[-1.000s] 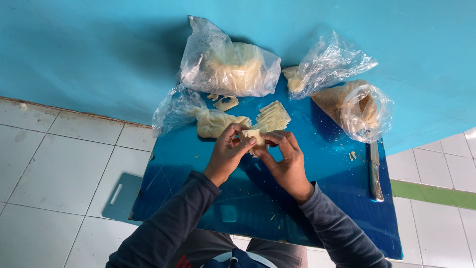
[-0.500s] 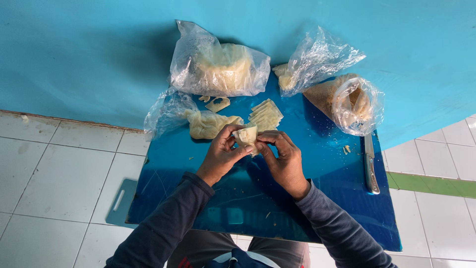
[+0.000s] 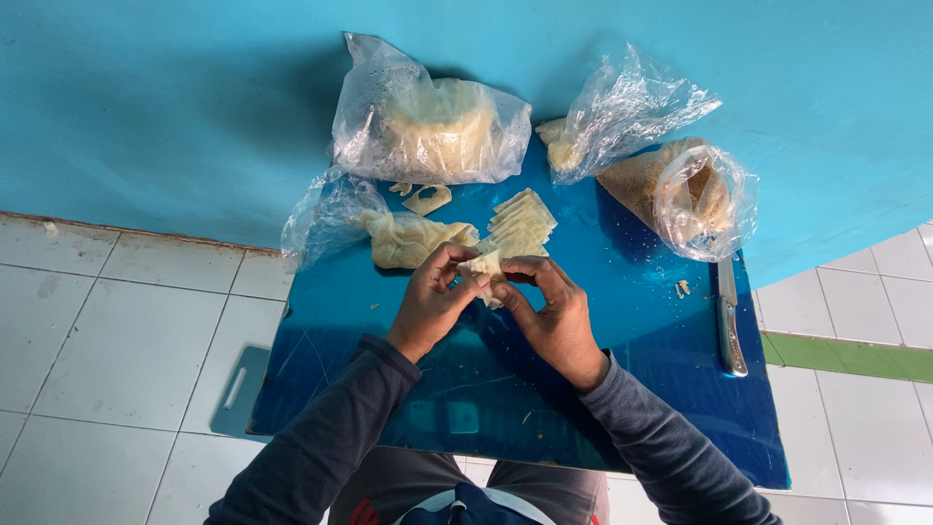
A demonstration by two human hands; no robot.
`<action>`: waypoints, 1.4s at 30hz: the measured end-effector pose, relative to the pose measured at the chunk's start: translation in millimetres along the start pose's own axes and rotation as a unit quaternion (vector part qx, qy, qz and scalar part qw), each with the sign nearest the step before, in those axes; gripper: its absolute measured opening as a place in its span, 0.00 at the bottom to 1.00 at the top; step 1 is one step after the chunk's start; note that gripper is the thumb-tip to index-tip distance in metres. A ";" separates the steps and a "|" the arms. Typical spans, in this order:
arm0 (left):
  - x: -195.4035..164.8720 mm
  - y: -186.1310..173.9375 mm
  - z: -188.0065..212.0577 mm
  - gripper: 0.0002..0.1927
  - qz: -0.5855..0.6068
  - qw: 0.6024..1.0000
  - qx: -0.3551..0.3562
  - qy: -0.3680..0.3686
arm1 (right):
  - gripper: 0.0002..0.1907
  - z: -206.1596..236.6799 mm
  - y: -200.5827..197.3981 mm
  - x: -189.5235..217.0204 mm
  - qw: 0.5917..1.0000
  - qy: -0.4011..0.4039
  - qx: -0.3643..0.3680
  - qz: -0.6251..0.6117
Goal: The person sits at a small blue table and tears pieces from a mass of dough, then presses and folds each piece flat and stacks the shaped pieces on the table. They unwrap dough from plastic bags as needed and set finished pieces in a pile beside the dough bags.
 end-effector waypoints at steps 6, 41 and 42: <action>-2.3 2.3 3.0 0.14 -0.069 0.998 0.003 0.012 | 0.10 2.5 -0.3 5.7 0.998 -0.028 0.003 0.051; -15.7 -0.1 6.9 0.16 -0.173 0.982 -0.052 0.062 | 0.17 7.6 10.4 -22.6 0.981 0.061 0.065 -0.174; -16.0 0.1 7.0 0.15 -0.174 0.981 -0.051 0.062 | 0.21 8.3 10.5 -17.5 0.987 0.011 0.066 -0.146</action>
Point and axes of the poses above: each hand's wrist, its own z-axis away from the middle knuckle, its own y-axis out of the palm, x = y × z, the point moved 6 cm from there along -z, towards the middle knuckle, and after that the axes turned 4 degrees about x, right-handed, at the moved point
